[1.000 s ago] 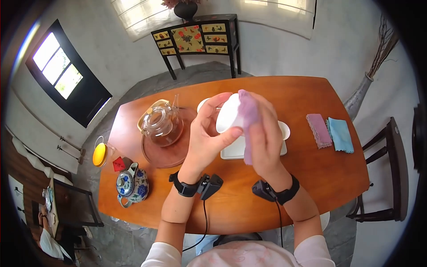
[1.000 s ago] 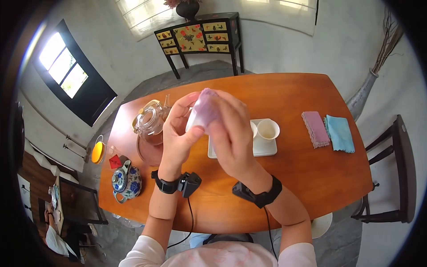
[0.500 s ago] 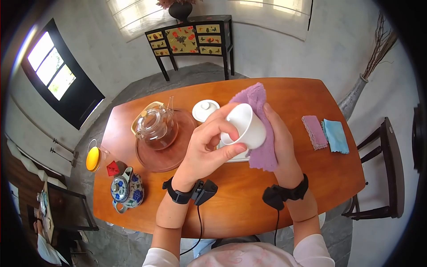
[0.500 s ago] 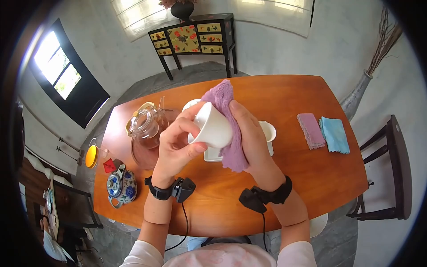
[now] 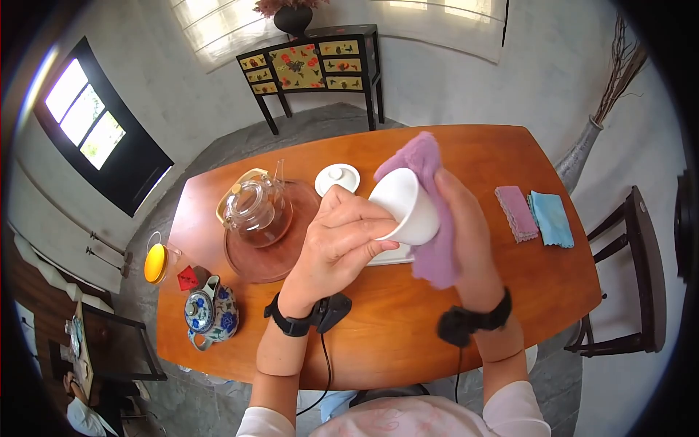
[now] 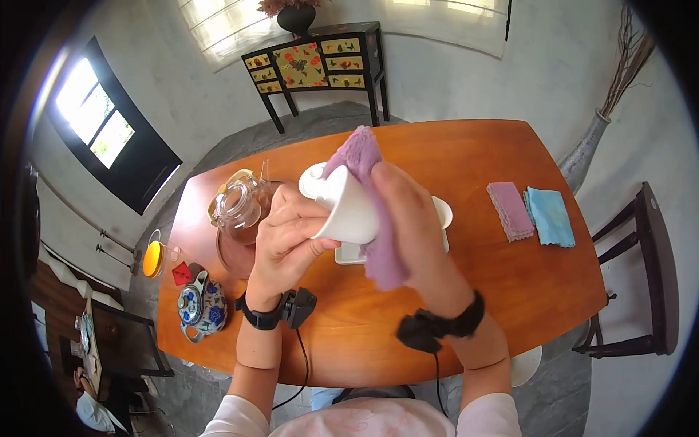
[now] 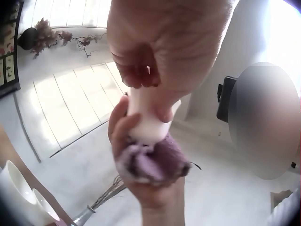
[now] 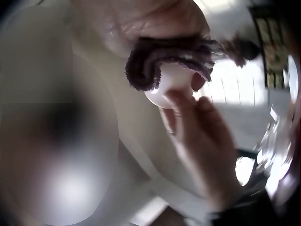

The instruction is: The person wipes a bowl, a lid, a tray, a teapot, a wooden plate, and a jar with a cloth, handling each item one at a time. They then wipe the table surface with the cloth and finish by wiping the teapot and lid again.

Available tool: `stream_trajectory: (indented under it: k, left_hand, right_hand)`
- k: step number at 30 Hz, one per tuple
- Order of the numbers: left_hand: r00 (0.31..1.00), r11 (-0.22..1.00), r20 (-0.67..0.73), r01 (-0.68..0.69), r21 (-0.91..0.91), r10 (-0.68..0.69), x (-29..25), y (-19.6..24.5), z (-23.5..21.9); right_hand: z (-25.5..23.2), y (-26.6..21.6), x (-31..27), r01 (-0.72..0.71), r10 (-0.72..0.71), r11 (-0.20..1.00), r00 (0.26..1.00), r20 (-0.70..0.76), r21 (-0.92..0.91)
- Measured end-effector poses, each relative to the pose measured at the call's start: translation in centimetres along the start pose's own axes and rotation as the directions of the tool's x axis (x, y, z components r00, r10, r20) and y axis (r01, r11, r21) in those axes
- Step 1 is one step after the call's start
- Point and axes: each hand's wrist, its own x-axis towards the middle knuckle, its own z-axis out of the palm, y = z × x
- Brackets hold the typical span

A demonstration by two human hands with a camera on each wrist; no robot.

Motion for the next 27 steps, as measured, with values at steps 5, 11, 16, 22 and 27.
stream_trajectory:
  k: [5, 11, 16, 22, 27]
  left_hand:
    - [0.999, 0.986, -0.002, 0.040, 0.162, -0.040, -0.1, 0.1, 0.6]
    - [0.982, 0.947, 0.121, 0.171, -0.272, -0.143, -0.3, -0.4, 0.1]
    - [0.999, 0.994, 0.014, 0.051, -0.099, -0.050, 0.2, 0.3, 0.5]
    - [0.947, 0.953, -0.279, 0.220, 0.210, -0.157, 0.0, 0.7, 0.3]
    - [0.683, 0.465, -0.057, 0.432, -0.773, -0.728, -0.2, 1.6, 0.8]
  right_hand:
    - [1.0, -0.3, -0.5, 0.350, -0.374, 0.780, 0.925, 0.063, -0.519]
    - [0.0, -1.0, 0.3, 0.177, -0.138, 0.920, 0.982, 0.132, -0.349]
    - [0.6, 0.8, -0.6, -0.015, 0.009, 0.998, 0.994, -0.105, -0.060]
    - [1.4, -0.7, -1.4, -0.023, 0.007, 0.981, 0.997, -0.079, -0.195]
    - [-0.5, 1.0, 1.2, 0.696, -0.777, 0.425, 0.608, 0.161, -0.578]
